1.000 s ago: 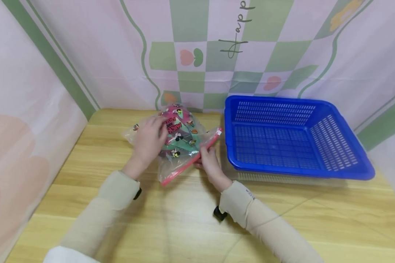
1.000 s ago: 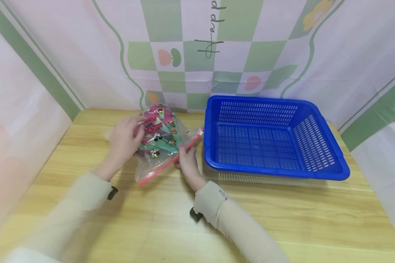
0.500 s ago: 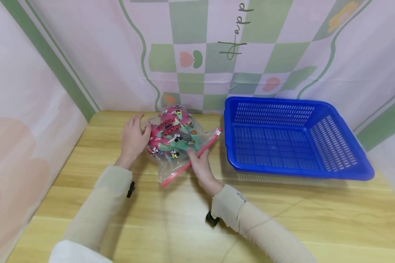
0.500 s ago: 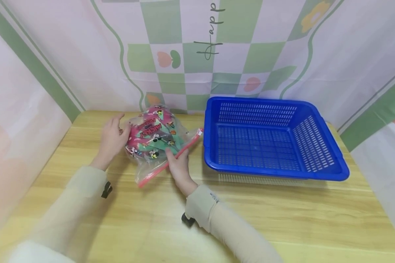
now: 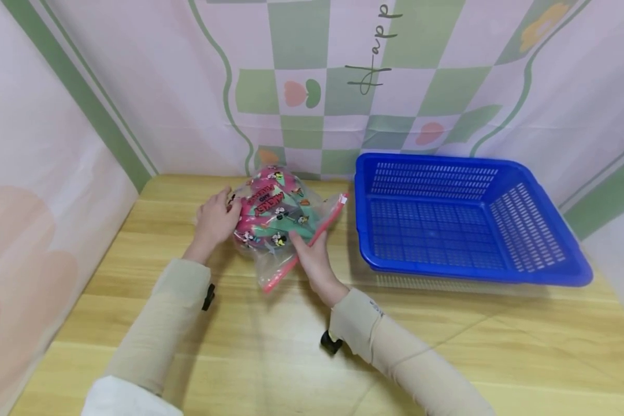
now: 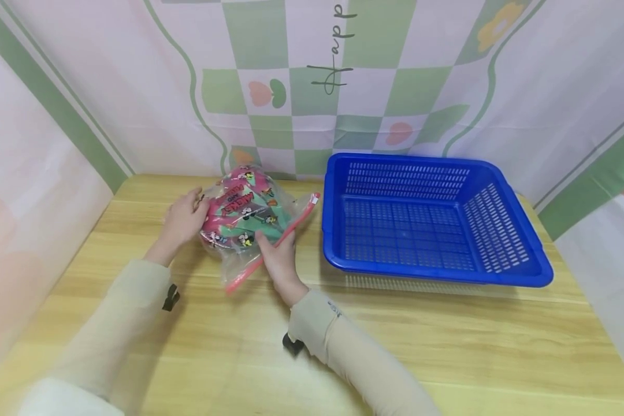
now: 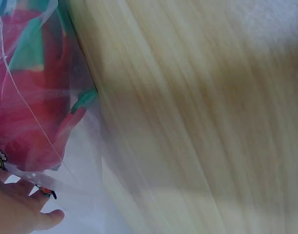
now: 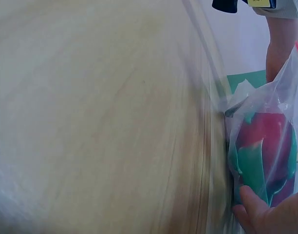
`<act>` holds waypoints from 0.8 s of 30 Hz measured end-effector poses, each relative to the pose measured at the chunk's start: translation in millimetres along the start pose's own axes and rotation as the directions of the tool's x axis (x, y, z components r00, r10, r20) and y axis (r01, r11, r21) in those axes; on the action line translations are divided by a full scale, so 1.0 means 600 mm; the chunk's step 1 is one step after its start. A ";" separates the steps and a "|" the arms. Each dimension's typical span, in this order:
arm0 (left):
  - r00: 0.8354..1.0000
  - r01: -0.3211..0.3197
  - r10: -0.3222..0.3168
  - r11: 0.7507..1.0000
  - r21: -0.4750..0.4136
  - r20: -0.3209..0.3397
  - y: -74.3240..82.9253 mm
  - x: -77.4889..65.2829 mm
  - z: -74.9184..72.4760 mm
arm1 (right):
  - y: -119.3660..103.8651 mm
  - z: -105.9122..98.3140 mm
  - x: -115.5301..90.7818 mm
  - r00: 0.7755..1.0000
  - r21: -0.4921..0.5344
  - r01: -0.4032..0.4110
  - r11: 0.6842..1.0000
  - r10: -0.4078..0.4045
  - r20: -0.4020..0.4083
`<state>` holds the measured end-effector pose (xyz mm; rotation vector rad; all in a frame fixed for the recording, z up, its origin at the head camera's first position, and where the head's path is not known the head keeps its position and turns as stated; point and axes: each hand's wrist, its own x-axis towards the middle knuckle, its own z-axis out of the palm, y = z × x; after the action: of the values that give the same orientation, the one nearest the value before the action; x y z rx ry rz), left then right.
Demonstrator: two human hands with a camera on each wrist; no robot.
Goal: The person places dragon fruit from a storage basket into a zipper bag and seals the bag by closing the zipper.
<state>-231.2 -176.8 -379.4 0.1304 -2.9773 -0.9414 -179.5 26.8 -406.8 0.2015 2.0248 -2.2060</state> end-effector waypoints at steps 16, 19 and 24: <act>0.997 0.046 -0.035 0.988 -0.149 0.075 0.009 -0.003 0.014 | 0.002 0.008 0.011 0.999 0.003 0.045 0.999 -0.045 0.024; 0.998 0.041 -0.032 0.981 -0.188 0.051 0.009 -0.005 0.019 | 0.002 0.009 0.014 1.000 -0.009 0.025 1.000 -0.024 0.016; 0.999 0.045 -0.050 0.965 -0.257 -0.010 0.013 -0.010 0.030 | -0.003 0.011 0.012 1.000 -0.035 -0.003 0.999 0.004 0.010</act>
<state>-226.8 -159.7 -389.5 0.2041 -2.8155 -1.3137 -187.1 20.4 -405.8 0.1892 2.0547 -2.1629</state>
